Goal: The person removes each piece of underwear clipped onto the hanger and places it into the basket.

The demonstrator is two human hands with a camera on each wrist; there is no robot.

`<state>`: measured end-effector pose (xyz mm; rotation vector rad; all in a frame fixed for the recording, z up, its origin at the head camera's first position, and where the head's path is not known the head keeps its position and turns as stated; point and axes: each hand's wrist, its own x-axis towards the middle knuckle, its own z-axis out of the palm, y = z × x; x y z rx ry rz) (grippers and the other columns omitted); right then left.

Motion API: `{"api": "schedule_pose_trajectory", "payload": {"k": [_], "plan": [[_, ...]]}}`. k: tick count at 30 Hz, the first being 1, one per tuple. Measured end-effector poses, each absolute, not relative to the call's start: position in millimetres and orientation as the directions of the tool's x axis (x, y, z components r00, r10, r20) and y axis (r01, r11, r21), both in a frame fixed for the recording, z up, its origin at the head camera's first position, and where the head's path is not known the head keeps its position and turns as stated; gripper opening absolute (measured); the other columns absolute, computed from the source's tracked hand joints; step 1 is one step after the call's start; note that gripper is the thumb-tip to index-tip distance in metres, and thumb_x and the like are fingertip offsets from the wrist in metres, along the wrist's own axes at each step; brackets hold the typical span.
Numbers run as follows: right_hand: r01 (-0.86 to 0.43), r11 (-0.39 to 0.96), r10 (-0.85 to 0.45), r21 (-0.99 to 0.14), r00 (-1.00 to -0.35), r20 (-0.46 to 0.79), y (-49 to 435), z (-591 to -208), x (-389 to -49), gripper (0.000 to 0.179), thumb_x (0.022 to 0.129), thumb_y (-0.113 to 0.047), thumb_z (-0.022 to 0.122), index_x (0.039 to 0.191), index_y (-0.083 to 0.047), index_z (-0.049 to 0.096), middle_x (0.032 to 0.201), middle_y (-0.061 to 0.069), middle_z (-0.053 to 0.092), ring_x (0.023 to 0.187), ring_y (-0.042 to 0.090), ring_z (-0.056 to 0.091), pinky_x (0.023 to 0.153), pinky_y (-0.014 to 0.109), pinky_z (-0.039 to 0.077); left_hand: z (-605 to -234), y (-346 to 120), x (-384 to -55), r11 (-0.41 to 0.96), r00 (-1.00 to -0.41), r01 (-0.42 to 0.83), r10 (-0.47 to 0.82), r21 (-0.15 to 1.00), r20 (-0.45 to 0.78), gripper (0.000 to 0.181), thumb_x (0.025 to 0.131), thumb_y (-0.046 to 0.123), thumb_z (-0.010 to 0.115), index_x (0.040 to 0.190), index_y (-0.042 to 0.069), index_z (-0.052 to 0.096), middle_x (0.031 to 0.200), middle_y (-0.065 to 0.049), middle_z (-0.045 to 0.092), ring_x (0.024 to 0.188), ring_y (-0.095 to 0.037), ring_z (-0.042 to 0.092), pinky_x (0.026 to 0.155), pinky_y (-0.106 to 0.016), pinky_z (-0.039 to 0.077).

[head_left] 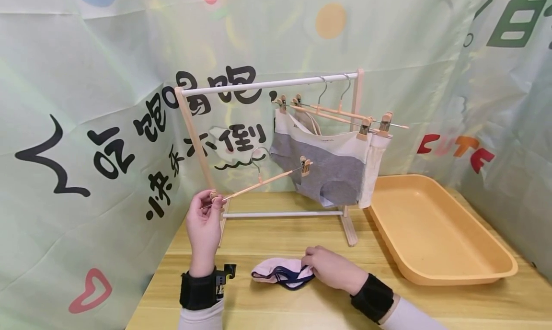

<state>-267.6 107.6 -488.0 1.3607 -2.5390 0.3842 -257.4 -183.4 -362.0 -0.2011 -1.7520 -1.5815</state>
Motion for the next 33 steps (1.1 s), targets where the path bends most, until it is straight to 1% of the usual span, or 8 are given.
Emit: {"api": "schedule_pose_trajectory", "payload": {"k": [7,13,15,17,19,24,28,33], "plan": [[-0.826,0.548,-0.726,-0.136,-0.550,0.414,113,-479,-268,0.019,0.076,0.001,0.064,0.088,-0.014,0.066,0.082,-0.003,0.054,0.074,0.011,0.050,0.066,0.030,0.051,-362,-181,-258,0.228,-0.701,0.579,-0.352,0.783,0.620,0.033,0.091,0.014,0.062,0.112,-0.010,0.055,0.098,-0.019,0.062,0.084,-0.015,0.064,0.072,-0.013,0.054],[-0.776,0.593,-0.637,-0.213,-0.614,0.466,122,-463,-266,0.017,0.082,-0.003,0.063,0.093,-0.016,0.066,0.087,-0.006,0.054,0.079,0.009,0.051,0.067,0.031,0.052,-362,-181,-259,0.226,-0.704,0.579,-0.346,0.783,0.620,0.031,0.091,0.015,0.062,0.111,-0.007,0.056,0.098,-0.018,0.062,0.083,-0.016,0.064,0.071,-0.015,0.054],[-0.763,0.606,-0.602,-0.223,-0.623,0.499,125,-457,-265,0.016,0.082,-0.004,0.064,0.094,-0.016,0.066,0.086,-0.006,0.054,0.079,0.008,0.051,0.067,0.031,0.052,-363,-180,-259,0.224,-0.704,0.580,-0.345,0.783,0.620,0.030,0.091,0.015,0.062,0.111,-0.007,0.056,0.098,-0.017,0.062,0.083,-0.016,0.064,0.071,-0.015,0.055],[-0.758,0.616,-0.570,-0.216,-0.617,0.543,129,-451,-266,0.016,0.082,-0.005,0.064,0.093,-0.015,0.066,0.086,-0.005,0.055,0.081,0.009,0.052,0.068,0.032,0.053,-363,-179,-259,0.220,-0.704,0.582,-0.344,0.782,0.621,0.030,0.091,0.014,0.062,0.111,-0.007,0.056,0.098,-0.017,0.062,0.084,-0.016,0.064,0.072,-0.015,0.054],[-0.758,0.622,-0.540,-0.196,-0.597,0.594,133,-445,-266,0.016,0.079,-0.003,0.064,0.091,-0.014,0.066,0.085,-0.004,0.055,0.081,0.011,0.051,0.068,0.034,0.052,-363,-179,-259,0.218,-0.703,0.585,-0.344,0.781,0.622,0.029,0.091,0.013,0.061,0.111,-0.008,0.056,0.098,-0.017,0.061,0.084,-0.016,0.064,0.071,-0.014,0.054],[-0.755,0.631,-0.474,-0.180,-0.558,0.681,144,-431,-266,0.016,0.077,-0.002,0.064,0.091,-0.011,0.065,0.088,0.000,0.058,0.083,0.015,0.051,0.070,0.038,0.050,-364,-179,-259,0.217,-0.705,0.581,-0.349,0.785,0.618,0.030,0.091,0.013,0.061,0.112,-0.008,0.055,0.098,-0.011,0.060,0.084,-0.016,0.063,0.070,-0.012,0.053],[-0.731,0.654,-0.414,-0.193,-0.560,0.718,153,-418,-263,0.017,0.077,-0.001,0.063,0.092,-0.010,0.064,0.090,0.002,0.059,0.083,0.016,0.051,0.069,0.038,0.049,-364,-180,-259,0.219,-0.705,0.577,-0.353,0.787,0.615,0.031,0.091,0.013,0.061,0.113,-0.009,0.054,0.097,-0.007,0.059,0.085,-0.016,0.063,0.070,-0.013,0.054],[-0.688,0.694,-0.338,-0.212,-0.571,0.749,165,-405,-258,0.015,0.079,-0.004,0.062,0.093,-0.010,0.064,0.092,0.004,0.058,0.083,0.017,0.050,0.066,0.038,0.047,-365,-179,-260,0.223,-0.702,0.578,-0.354,0.785,0.618,0.033,0.091,0.013,0.060,0.113,-0.012,0.053,0.097,-0.007,0.058,0.084,-0.015,0.063,0.070,-0.011,0.053]]}}
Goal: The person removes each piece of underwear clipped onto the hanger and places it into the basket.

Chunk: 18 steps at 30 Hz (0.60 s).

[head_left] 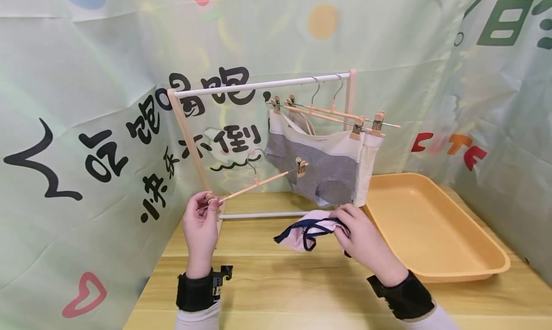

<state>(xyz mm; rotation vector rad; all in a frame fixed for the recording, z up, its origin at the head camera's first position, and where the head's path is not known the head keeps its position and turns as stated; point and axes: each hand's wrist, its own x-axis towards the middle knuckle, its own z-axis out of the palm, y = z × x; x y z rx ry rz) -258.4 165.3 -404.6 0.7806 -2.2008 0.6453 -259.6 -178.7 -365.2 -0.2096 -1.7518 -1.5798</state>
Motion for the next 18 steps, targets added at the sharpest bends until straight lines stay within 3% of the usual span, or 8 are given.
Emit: {"api": "schedule_pose_trajectory", "payload": {"k": [8,18], "plan": [[-0.644,0.726,-0.222,-0.241,-0.551,0.805,186,-390,-259,0.018,0.077,-0.001,0.059,0.093,-0.006,0.065,0.091,0.005,0.058,0.082,0.017,0.050,0.063,0.040,0.047,-364,-177,-259,0.235,-0.687,0.586,-0.363,0.775,0.630,0.033,0.091,0.012,0.061,0.112,-0.012,0.054,0.095,-0.009,0.059,0.082,-0.013,0.063,0.069,-0.012,0.053],[-0.552,0.772,-0.088,-0.314,-0.583,0.808,215,-377,-259,0.015,0.080,-0.003,0.058,0.093,-0.006,0.064,0.092,0.011,0.058,0.081,0.023,0.051,0.063,0.045,0.044,-365,-178,-260,0.249,-0.675,0.592,-0.367,0.767,0.640,0.029,0.091,0.010,0.060,0.112,-0.010,0.055,0.096,-0.009,0.060,0.083,-0.015,0.063,0.072,-0.014,0.054]]}}
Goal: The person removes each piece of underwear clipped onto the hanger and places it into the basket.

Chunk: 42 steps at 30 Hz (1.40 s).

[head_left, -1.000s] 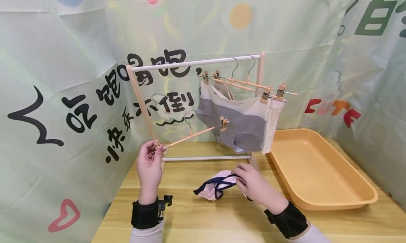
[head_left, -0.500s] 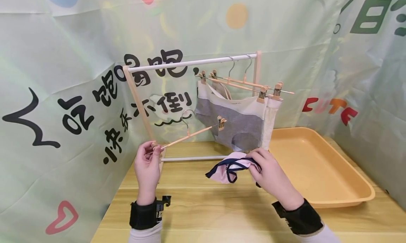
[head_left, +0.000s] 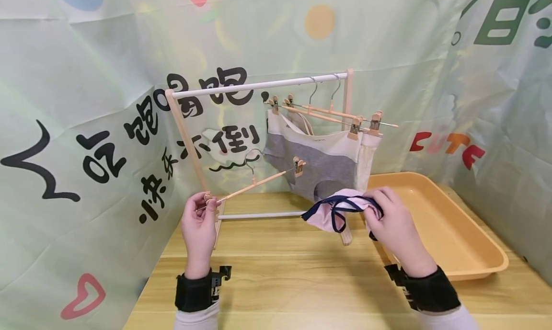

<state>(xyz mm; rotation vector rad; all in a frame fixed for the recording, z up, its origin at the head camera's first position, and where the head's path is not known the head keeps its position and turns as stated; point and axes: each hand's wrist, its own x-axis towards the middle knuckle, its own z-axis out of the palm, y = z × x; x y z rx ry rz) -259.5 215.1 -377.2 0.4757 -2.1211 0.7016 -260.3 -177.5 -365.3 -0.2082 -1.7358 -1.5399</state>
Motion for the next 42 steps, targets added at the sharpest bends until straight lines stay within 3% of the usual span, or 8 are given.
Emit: {"api": "schedule_pose_trajectory", "payload": {"k": [7,15,19,35,42], "plan": [[-0.510,0.787,-0.002,-0.347,-0.565,0.825,234,-367,-258,0.014,0.080,-0.001,0.058,0.092,-0.001,0.064,0.091,0.015,0.058,0.081,0.027,0.050,0.065,0.045,0.037,-365,-179,-260,0.233,-0.678,0.596,-0.367,0.768,0.637,0.033,0.091,0.012,0.061,0.112,-0.012,0.054,0.097,-0.009,0.060,0.084,-0.018,0.063,0.073,-0.014,0.054],[-0.495,0.792,0.112,-0.357,-0.457,0.882,258,-356,-257,0.018,0.077,0.001,0.055,0.091,0.005,0.065,0.089,0.021,0.059,0.076,0.029,0.049,0.063,0.040,0.032,-367,-181,-262,0.253,-0.661,0.598,-0.381,0.761,0.646,0.030,0.091,0.011,0.061,0.111,-0.010,0.056,0.095,-0.007,0.060,0.082,-0.016,0.063,0.072,-0.014,0.054],[-0.469,0.794,0.177,-0.388,-0.431,0.885,267,-355,-257,0.019,0.077,-0.001,0.054,0.090,0.007,0.065,0.087,0.024,0.058,0.076,0.034,0.050,0.063,0.045,0.033,-367,-182,-263,0.265,-0.653,0.597,-0.388,0.757,0.651,0.030,0.091,0.012,0.062,0.111,-0.009,0.056,0.094,-0.004,0.060,0.082,-0.015,0.063,0.072,-0.013,0.054],[-0.326,0.793,0.359,-0.515,-0.433,0.827,298,-359,-262,0.024,0.080,-0.007,0.053,0.093,0.009,0.065,0.092,0.027,0.059,0.089,0.041,0.052,0.071,0.057,0.036,-365,-184,-260,0.262,-0.641,0.599,-0.410,0.757,0.649,0.031,0.090,0.013,0.062,0.111,-0.009,0.056,0.094,-0.002,0.061,0.083,-0.015,0.063,0.072,-0.014,0.054],[-0.239,0.794,0.407,-0.559,-0.473,0.781,308,-360,-259,0.028,0.084,-0.011,0.050,0.096,0.010,0.063,0.095,0.030,0.058,0.093,0.044,0.050,0.079,0.062,0.037,-363,-187,-258,0.268,-0.630,0.594,-0.430,0.758,0.646,0.032,0.091,0.013,0.062,0.112,-0.010,0.056,0.093,-0.002,0.060,0.083,-0.015,0.063,0.074,-0.013,0.054]]}}
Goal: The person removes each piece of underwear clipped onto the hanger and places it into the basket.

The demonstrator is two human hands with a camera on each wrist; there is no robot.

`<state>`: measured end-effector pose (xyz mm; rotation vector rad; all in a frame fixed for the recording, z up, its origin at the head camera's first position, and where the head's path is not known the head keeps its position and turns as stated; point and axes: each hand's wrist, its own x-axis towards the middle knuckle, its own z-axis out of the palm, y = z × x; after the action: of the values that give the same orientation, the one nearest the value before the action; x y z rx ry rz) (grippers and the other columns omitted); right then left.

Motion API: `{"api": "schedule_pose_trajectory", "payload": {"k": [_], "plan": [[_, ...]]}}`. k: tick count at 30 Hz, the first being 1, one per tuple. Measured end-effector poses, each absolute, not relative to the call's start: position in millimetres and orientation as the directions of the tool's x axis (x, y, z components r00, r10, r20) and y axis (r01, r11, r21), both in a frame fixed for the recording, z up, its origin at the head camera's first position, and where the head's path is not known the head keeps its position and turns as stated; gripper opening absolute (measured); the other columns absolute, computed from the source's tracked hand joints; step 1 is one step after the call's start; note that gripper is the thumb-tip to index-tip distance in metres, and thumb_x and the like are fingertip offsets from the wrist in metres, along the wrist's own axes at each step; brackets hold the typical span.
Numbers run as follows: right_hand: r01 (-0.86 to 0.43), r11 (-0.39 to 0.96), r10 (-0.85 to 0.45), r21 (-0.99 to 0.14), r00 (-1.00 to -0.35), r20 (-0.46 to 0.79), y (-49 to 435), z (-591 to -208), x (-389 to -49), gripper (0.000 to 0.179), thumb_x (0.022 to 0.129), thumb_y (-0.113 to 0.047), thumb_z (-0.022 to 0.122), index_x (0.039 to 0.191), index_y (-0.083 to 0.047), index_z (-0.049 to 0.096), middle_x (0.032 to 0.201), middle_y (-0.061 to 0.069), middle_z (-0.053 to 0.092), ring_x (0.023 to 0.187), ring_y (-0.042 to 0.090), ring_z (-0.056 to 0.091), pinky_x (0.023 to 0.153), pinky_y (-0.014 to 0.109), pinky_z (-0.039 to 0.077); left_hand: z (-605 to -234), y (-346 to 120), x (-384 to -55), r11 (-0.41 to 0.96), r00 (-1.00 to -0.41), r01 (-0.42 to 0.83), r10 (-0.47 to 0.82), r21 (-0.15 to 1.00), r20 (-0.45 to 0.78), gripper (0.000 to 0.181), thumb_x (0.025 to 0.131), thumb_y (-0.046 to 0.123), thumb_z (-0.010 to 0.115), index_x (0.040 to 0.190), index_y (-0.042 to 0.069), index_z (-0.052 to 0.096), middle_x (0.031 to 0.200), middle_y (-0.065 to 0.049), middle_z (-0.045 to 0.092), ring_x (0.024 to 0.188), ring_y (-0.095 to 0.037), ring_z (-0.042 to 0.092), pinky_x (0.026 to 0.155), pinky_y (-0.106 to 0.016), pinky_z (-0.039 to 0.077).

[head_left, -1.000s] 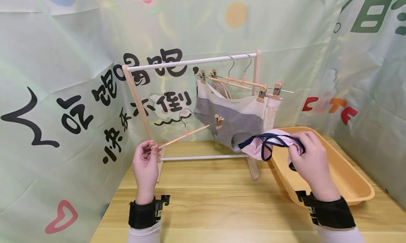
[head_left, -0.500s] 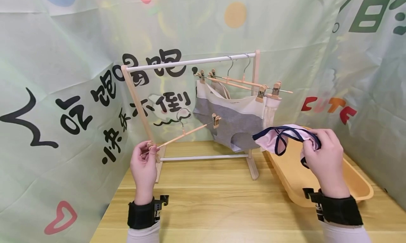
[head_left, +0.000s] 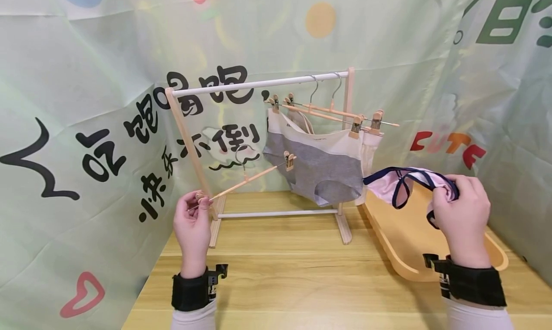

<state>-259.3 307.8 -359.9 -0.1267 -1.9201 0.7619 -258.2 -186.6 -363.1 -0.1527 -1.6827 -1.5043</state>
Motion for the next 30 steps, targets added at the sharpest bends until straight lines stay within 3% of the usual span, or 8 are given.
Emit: {"api": "schedule_pose_trajectory", "payload": {"k": [18,30], "plan": [[-0.054,0.834,0.379,-0.550,-0.668,0.641,336,-368,-262,0.030,0.087,-0.012,0.047,0.100,0.012,0.059,0.101,0.036,0.053,0.096,0.054,0.044,0.084,0.064,0.034,-360,-190,-258,0.242,-0.601,0.606,-0.485,0.758,0.635,0.029,0.089,0.005,0.063,0.110,-0.013,0.055,0.093,-0.003,0.059,0.083,-0.016,0.063,0.075,-0.013,0.054],[-0.063,0.912,0.179,-0.405,-0.827,0.532,351,-384,-269,0.029,0.088,-0.012,0.054,0.101,0.013,0.056,0.095,0.039,0.051,0.086,0.055,0.046,0.076,0.067,0.037,-362,-190,-259,0.262,-0.596,0.599,-0.485,0.756,0.640,0.028,0.088,0.003,0.062,0.110,-0.013,0.055,0.092,-0.001,0.059,0.084,-0.016,0.062,0.073,-0.013,0.054]]}}
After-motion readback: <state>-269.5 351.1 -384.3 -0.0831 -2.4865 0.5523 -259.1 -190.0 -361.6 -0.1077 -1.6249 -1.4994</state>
